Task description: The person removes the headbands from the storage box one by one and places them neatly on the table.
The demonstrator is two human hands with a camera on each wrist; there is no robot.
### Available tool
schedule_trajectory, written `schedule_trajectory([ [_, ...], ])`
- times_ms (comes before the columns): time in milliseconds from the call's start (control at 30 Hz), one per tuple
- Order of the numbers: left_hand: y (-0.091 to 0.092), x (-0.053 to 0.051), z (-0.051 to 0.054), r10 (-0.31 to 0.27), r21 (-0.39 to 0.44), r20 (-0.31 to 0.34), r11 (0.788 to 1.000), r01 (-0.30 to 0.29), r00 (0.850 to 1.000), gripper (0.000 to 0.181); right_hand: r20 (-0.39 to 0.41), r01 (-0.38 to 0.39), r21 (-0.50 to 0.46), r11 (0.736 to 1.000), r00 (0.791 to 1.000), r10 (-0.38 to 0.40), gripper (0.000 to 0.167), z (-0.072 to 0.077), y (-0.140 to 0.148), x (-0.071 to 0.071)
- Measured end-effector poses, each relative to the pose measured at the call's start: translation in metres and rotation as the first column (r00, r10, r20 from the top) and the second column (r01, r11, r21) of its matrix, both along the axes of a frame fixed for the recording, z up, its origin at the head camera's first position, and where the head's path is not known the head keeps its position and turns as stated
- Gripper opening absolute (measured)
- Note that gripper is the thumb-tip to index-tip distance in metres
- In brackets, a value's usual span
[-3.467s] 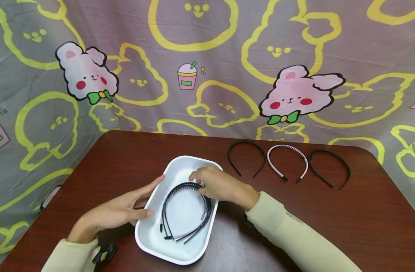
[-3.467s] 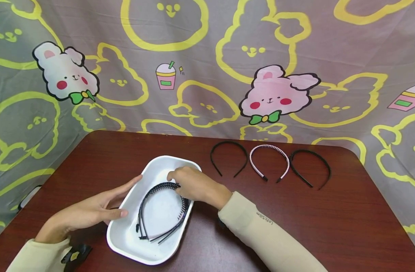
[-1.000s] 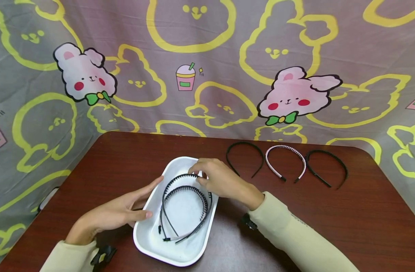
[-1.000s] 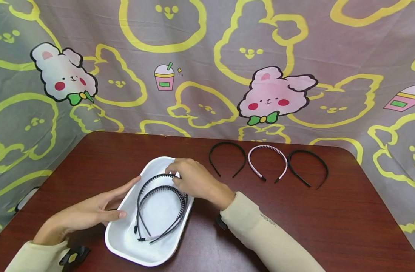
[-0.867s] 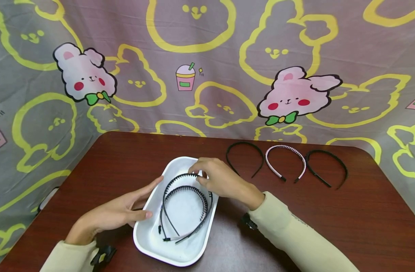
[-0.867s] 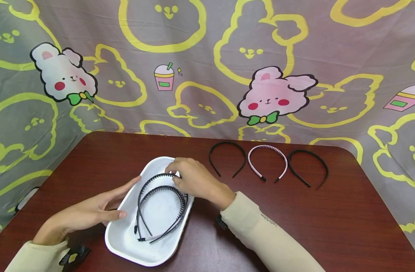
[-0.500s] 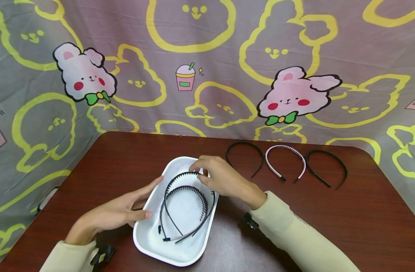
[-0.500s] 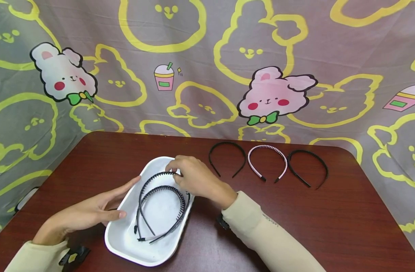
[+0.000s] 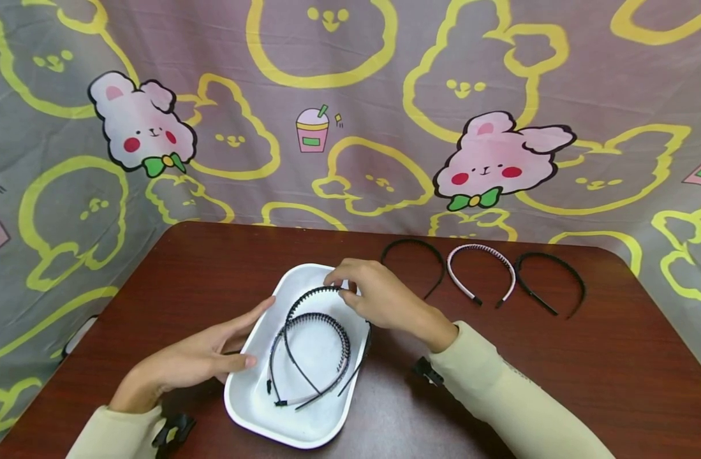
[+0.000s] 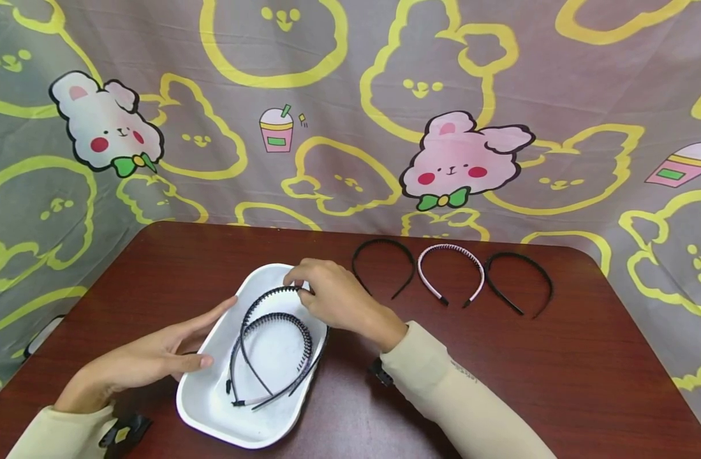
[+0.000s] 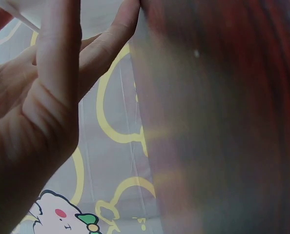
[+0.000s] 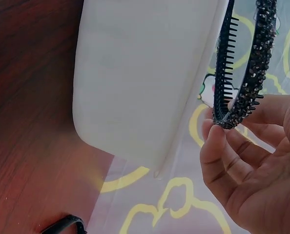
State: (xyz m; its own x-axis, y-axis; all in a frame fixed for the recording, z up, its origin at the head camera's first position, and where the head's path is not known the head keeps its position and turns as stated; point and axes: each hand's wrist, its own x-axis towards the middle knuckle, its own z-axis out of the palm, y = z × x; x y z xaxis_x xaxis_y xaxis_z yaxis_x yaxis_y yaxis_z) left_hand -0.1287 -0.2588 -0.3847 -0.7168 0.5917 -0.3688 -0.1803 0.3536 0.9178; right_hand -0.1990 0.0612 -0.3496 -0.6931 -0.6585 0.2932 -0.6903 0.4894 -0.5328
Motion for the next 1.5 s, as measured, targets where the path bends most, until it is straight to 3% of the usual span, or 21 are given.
schedule_trajectory([
  [567,-0.001,-0.001,0.0,0.005,-0.017,-0.011,1.0,-0.005,1.0,0.091,0.014,0.026,-0.005,1.0,1.0,-0.026,0.027,0.005,0.016,0.002],
  [967,-0.001,-0.002,0.002,0.025,-0.036,0.005,0.999,-0.025,1.0,0.092,0.088,0.065,-0.05,0.997,0.994,-0.06,0.028,0.011,0.037,0.004],
  [1500,-0.001,-0.001,0.002,0.015,-0.018,-0.008,1.0,-0.016,1.0,0.091,0.034,0.101,-0.027,0.994,0.994,-0.1,0.025,0.009,0.066,0.001],
])
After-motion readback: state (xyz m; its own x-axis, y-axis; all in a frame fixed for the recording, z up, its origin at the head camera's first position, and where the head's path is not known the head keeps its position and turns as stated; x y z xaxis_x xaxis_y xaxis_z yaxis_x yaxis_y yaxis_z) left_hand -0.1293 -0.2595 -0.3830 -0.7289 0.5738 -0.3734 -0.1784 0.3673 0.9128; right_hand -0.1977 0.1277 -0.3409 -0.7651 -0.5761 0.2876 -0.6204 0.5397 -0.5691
